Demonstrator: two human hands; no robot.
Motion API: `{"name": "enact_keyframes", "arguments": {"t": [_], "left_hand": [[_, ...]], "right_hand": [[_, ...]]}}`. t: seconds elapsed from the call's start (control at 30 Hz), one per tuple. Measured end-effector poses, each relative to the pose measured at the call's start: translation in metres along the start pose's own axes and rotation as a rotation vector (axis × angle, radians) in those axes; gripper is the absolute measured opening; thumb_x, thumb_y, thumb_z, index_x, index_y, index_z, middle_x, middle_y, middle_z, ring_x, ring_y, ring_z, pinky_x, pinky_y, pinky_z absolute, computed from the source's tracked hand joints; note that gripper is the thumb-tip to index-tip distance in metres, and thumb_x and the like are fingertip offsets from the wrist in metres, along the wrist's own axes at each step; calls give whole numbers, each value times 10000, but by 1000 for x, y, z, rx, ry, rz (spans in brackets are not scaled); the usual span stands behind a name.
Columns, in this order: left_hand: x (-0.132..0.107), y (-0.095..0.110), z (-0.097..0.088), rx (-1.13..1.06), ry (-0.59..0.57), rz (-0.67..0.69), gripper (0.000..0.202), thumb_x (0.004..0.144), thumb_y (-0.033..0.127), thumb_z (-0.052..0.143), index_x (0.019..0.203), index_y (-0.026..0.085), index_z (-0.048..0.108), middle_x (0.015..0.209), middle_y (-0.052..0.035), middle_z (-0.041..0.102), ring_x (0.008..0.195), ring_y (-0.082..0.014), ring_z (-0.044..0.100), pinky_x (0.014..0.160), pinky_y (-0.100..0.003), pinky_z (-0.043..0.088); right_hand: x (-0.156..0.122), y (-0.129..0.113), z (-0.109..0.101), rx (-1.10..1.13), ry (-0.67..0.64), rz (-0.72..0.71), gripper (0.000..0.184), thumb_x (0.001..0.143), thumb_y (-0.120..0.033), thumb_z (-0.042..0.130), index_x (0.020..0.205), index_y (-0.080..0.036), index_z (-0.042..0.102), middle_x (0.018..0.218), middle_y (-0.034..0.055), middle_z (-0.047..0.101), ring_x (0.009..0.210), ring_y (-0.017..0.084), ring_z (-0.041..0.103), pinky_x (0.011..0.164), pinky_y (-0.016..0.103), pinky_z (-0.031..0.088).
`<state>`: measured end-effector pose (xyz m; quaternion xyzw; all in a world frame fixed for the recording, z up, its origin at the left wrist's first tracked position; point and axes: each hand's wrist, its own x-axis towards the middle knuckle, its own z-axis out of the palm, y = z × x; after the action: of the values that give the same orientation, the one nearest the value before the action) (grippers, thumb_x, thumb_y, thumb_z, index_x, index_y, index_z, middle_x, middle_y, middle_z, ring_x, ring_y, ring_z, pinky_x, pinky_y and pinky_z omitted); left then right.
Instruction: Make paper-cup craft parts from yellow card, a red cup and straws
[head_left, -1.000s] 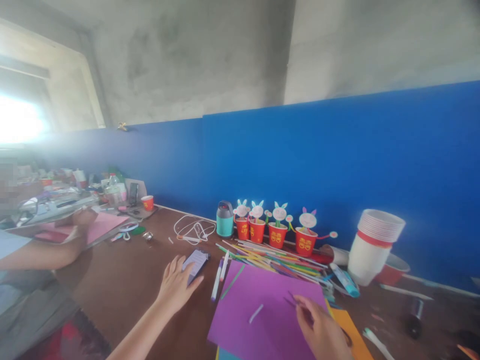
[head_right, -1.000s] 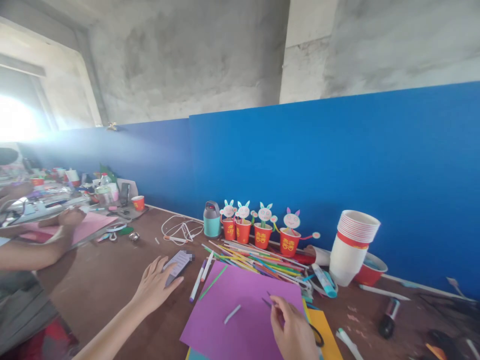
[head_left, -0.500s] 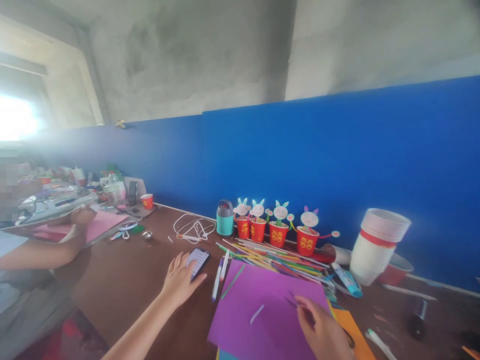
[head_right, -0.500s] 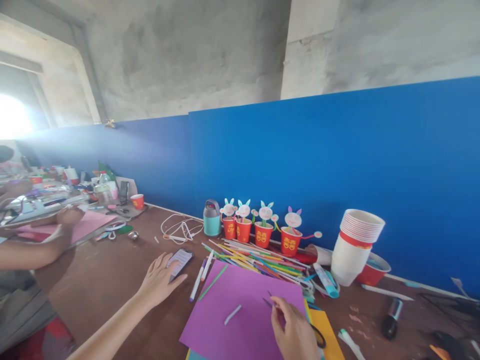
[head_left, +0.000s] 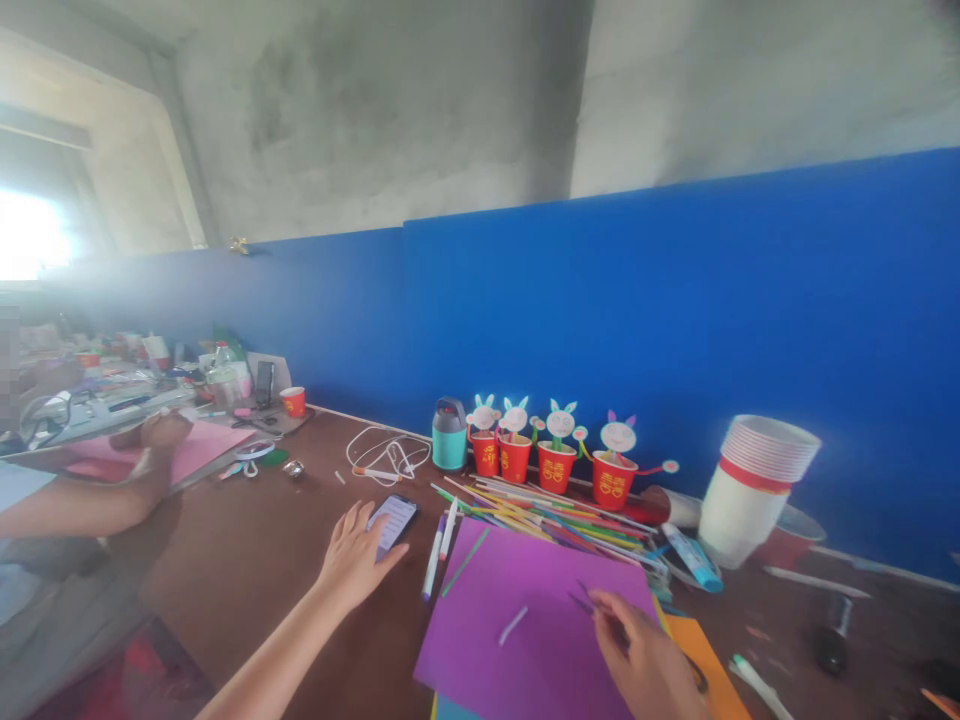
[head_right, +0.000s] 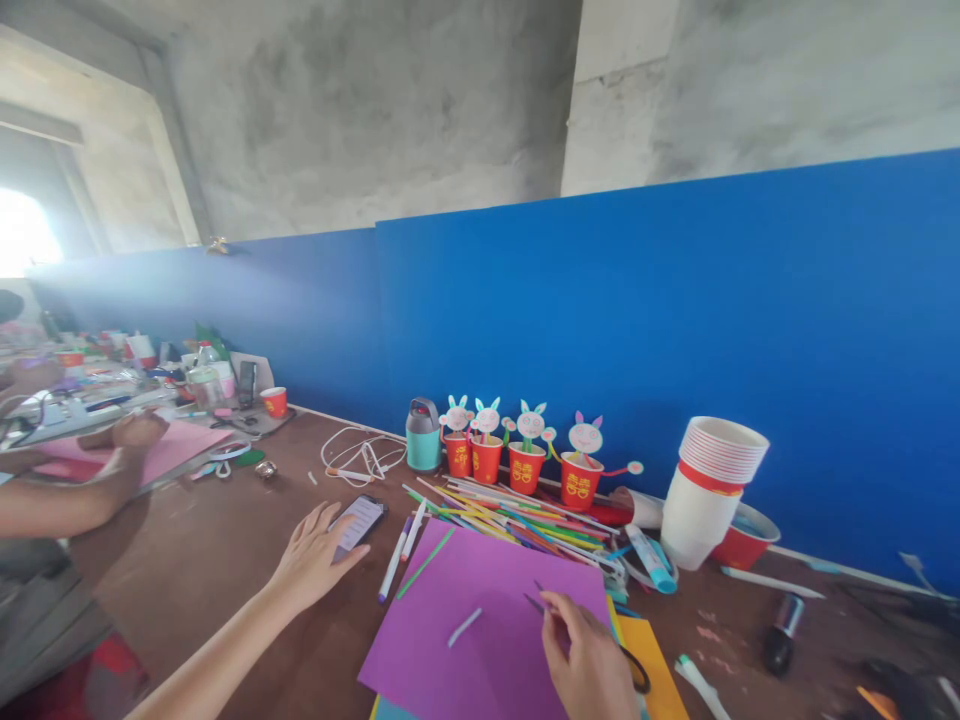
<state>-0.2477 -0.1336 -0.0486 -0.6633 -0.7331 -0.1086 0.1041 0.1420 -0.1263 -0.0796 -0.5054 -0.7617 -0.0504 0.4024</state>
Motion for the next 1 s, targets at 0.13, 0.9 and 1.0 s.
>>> {"name": "enact_keyframes", "arguments": {"t": [0.13, 0.9, 1.0], "left_hand": [[0, 1, 0, -2, 0, 5, 558, 862, 567, 417, 1225, 181, 591, 1381, -164, 487, 1338, -355, 343, 1069, -486, 286], [-15, -4, -11, -49, 40, 36, 479, 844, 539, 474, 1191, 236, 604, 1353, -125, 507, 1314, -331, 373, 1063, -488, 308], [-23, -5, -14, -64, 39, 42, 434, 836, 528, 491, 1147, 255, 623, 1334, -109, 520, 1298, -329, 393, 1052, -491, 327]], "right_hand": [[1, -1, -1, 9, 9, 11, 250, 859, -277, 404, 867, -222, 648, 699, 33, 752, 603, 191, 721, 501, 249, 558], [-1, 0, 1, 68, -20, 56, 262, 848, -293, 405, 872, -215, 654, 695, 48, 750, 601, 208, 718, 529, 278, 561], [-1, -1, 1, 80, -30, 74, 262, 841, -304, 407, 863, -219, 654, 697, 48, 750, 621, 213, 721, 545, 285, 564]]}}
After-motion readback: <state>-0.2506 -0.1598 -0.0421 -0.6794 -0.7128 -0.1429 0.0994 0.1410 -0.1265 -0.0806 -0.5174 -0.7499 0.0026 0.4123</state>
